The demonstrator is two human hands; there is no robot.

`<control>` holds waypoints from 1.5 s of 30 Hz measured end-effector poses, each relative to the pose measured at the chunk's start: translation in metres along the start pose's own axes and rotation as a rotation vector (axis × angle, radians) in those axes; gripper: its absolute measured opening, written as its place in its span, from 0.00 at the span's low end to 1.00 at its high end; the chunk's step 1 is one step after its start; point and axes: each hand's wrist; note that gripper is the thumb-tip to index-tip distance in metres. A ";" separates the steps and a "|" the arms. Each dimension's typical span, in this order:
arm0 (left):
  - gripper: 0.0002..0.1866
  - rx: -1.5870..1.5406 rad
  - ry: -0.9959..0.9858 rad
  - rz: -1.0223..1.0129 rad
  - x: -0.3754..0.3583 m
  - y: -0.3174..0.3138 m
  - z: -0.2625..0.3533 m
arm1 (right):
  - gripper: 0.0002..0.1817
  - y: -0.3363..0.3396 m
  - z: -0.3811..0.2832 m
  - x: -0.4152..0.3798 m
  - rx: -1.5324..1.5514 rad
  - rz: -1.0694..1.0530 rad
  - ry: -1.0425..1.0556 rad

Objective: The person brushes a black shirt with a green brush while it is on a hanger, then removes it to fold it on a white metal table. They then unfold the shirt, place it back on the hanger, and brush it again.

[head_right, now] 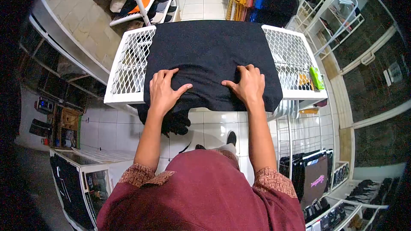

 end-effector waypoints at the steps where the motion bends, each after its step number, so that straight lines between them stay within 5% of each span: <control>1: 0.38 0.004 0.003 -0.012 0.002 0.000 -0.001 | 0.46 0.002 0.003 0.002 -0.026 -0.040 -0.022; 3: 0.42 -0.005 0.033 -0.069 0.005 0.001 -0.002 | 0.61 0.000 0.014 0.008 -0.002 -0.129 -0.079; 7: 0.44 0.006 0.033 -0.094 0.010 0.003 -0.005 | 0.65 0.004 0.020 0.015 0.022 -0.180 -0.096; 18: 0.71 0.096 0.023 -0.246 0.044 -0.002 -0.020 | 0.84 -0.003 0.038 0.043 0.125 -0.454 -0.103; 25: 0.81 0.129 0.038 -0.329 0.051 -0.009 -0.024 | 0.87 -0.016 0.048 0.038 0.152 -0.461 -0.059; 29: 0.74 0.080 0.027 -0.214 0.036 -0.005 -0.028 | 0.69 -0.013 0.043 0.005 0.182 -0.205 -0.014; 32: 0.49 0.093 0.176 0.109 0.013 0.012 -0.048 | 0.38 -0.006 0.051 -0.023 0.111 0.182 -0.008; 33: 0.38 0.101 0.258 0.234 0.003 0.017 -0.065 | 0.32 -0.008 0.063 -0.038 -0.051 0.317 -0.196; 36: 0.25 0.108 0.309 0.387 -0.005 0.018 -0.078 | 0.28 -0.006 0.074 -0.053 -0.292 0.287 -0.449; 45: 0.09 0.087 0.188 0.544 -0.006 0.013 -0.070 | 0.09 -0.007 0.083 -0.051 -0.232 0.337 -0.409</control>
Point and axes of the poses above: each hand's wrist, its own x-axis towards the middle knuckle, its own y-axis out of the back of the hand, z = x × y, and after that the axes turned 14 degrees about y, right-handed
